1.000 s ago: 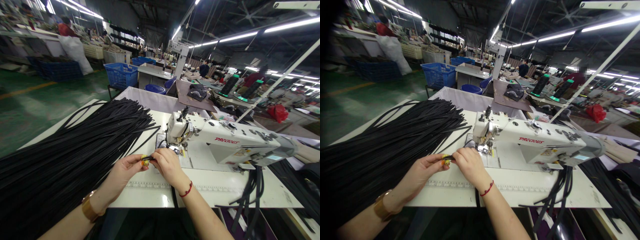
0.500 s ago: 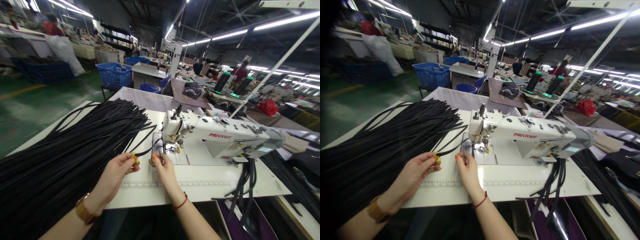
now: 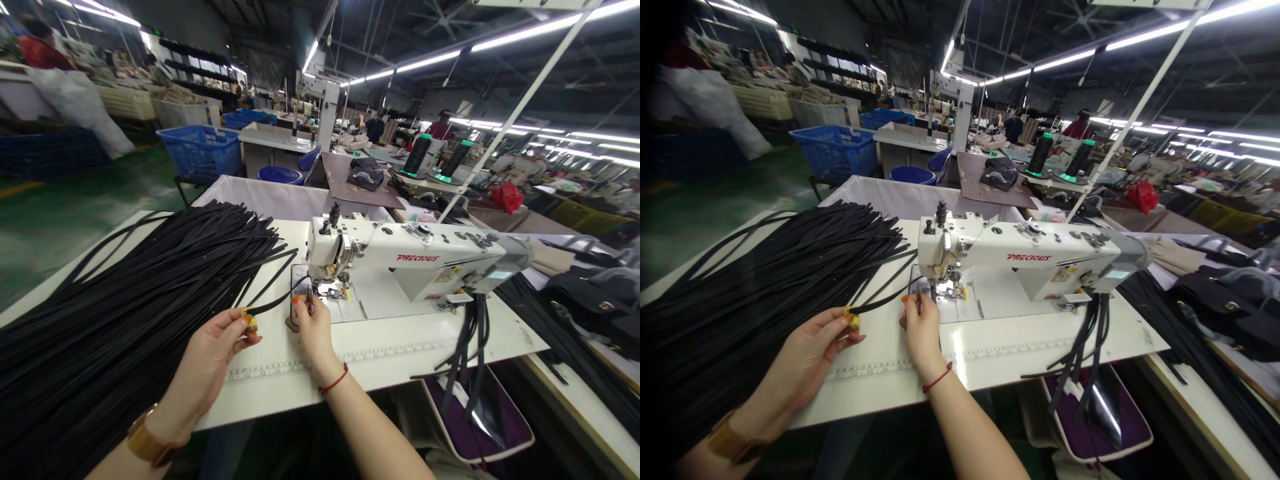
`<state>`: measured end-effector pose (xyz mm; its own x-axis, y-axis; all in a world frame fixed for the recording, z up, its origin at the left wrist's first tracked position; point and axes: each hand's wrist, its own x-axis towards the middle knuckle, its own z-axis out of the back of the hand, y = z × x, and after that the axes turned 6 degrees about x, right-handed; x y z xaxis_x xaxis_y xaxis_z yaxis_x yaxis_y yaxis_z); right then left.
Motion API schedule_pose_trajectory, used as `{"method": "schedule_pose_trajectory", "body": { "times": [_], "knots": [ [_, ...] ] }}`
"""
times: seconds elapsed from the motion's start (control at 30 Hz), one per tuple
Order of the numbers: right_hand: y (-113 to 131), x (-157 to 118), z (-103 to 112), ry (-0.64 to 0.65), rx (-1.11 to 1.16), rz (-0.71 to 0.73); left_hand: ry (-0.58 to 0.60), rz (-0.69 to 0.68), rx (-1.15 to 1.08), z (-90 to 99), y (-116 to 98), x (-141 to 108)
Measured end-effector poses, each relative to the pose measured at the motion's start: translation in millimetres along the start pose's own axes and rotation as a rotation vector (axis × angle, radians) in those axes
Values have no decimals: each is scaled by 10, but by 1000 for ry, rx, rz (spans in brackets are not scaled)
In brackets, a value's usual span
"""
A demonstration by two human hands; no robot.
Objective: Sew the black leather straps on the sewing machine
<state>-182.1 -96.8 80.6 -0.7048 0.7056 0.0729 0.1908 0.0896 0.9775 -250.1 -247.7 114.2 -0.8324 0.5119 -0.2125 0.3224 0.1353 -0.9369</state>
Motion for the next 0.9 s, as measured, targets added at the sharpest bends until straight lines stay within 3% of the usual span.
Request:
{"method": "schedule_pose_trajectory", "body": {
  "times": [0.17, 0.27, 0.3, 0.37, 0.43, 0.47, 0.53, 0.6, 0.67, 0.8, 0.9],
  "knots": [
    [183, -108, 114, -88, -299, 374, -13, -90, 48, 15, 25, 9],
    [336, -248, 110, -55, -251, 439, 1, -189, 232, 11, 20, -33],
    [401, -322, 104, -2, -217, 432, 7, -227, 306, 7, 17, -53],
    [527, -498, 109, 225, -156, 349, 24, -293, 416, -4, 17, -90],
    [603, -661, 152, 493, -146, 169, 60, -328, 451, -16, 32, -117],
    [610, -717, 187, 552, -161, 79, 80, -332, 449, -22, 44, -124],
    [560, -751, 270, 440, -188, -29, 113, -323, 442, -37, 69, -132],
    [457, -687, 340, 198, -175, -23, 136, -323, 460, -59, 82, -140],
    [356, -565, 366, 87, -145, 4, 162, -360, 522, -93, 81, -154],
    [264, -342, 281, 144, -114, -53, 220, -445, 608, -167, 88, -196],
    [265, -285, 212, 156, -3, -194, 263, -365, 528, -193, 129, -204]
  ]
}}
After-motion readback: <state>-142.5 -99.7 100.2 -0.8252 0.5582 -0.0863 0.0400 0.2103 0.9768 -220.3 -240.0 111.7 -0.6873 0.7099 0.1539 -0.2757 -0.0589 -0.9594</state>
